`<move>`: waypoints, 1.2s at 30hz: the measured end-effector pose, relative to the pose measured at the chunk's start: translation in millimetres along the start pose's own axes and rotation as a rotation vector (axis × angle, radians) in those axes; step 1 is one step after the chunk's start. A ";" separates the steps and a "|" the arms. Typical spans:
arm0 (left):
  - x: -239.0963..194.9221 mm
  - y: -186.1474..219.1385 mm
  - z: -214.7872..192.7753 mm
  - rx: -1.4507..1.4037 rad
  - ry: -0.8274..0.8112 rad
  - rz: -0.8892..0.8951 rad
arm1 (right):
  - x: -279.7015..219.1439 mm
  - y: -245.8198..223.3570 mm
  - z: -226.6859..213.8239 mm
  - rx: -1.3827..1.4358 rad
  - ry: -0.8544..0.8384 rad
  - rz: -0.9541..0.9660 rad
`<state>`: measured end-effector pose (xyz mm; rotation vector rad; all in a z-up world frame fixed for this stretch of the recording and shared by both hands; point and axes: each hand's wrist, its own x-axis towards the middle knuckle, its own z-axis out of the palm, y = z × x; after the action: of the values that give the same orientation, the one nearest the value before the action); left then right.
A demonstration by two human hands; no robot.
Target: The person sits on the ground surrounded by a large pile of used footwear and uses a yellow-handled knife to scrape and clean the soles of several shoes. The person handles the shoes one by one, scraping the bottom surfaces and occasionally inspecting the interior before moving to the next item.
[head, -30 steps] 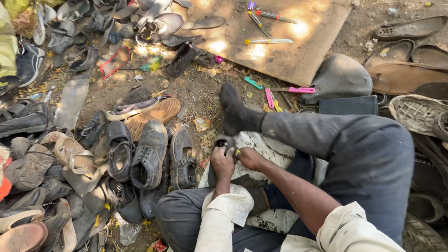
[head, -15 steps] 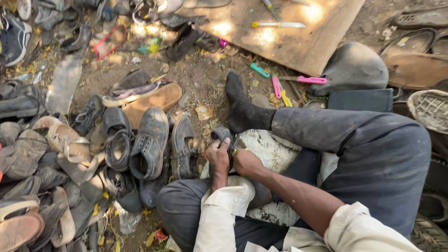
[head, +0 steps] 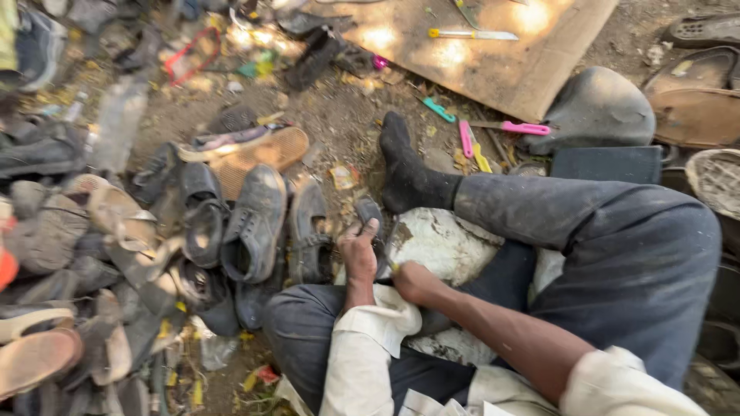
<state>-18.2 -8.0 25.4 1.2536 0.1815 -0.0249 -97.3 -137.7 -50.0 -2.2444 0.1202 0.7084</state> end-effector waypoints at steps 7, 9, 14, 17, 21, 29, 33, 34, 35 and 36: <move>-22.6 54.0 -23.9 1.043 0.161 0.123 | -63.2 -34.0 -59.2 0.282 -0.257 0.308; -37.3 56.9 -32.8 1.299 0.041 -0.068 | -65.1 -50.4 -70.6 0.332 -0.310 0.331; -44.5 47.0 -32.5 1.638 -0.202 0.348 | -61.2 -45.8 -71.7 0.334 -0.284 0.279; -39.5 39.0 -28.5 1.536 -0.222 0.153 | -57.8 -33.0 -63.8 0.368 -0.246 0.259; -28.3 5.2 -17.0 1.159 -0.216 0.505 | -40.3 -10.1 -53.0 0.346 -0.068 0.097; -11.9 -50.8 10.2 0.909 -0.163 0.468 | -7.7 1.6 -87.3 0.413 -0.083 0.229; -15.1 -55.1 0.9 0.786 -0.175 0.362 | -68.7 -3.5 -37.1 0.406 -0.086 0.200; -14.8 -54.5 4.1 0.736 -0.179 0.345 | -79.8 -5.4 -36.9 0.399 -0.087 0.192; -15.0 -52.9 6.9 0.686 -0.183 0.327 | -85.1 -6.1 -42.7 0.455 -0.099 0.296; -20.0 -51.6 7.0 0.642 -0.183 0.302 | -92.6 -5.5 -44.9 0.513 -0.120 0.402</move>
<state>-43.1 -32.4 -18.1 1.8979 -0.1939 0.0684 -153.2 -177.2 26.9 -1.6945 0.6340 0.9025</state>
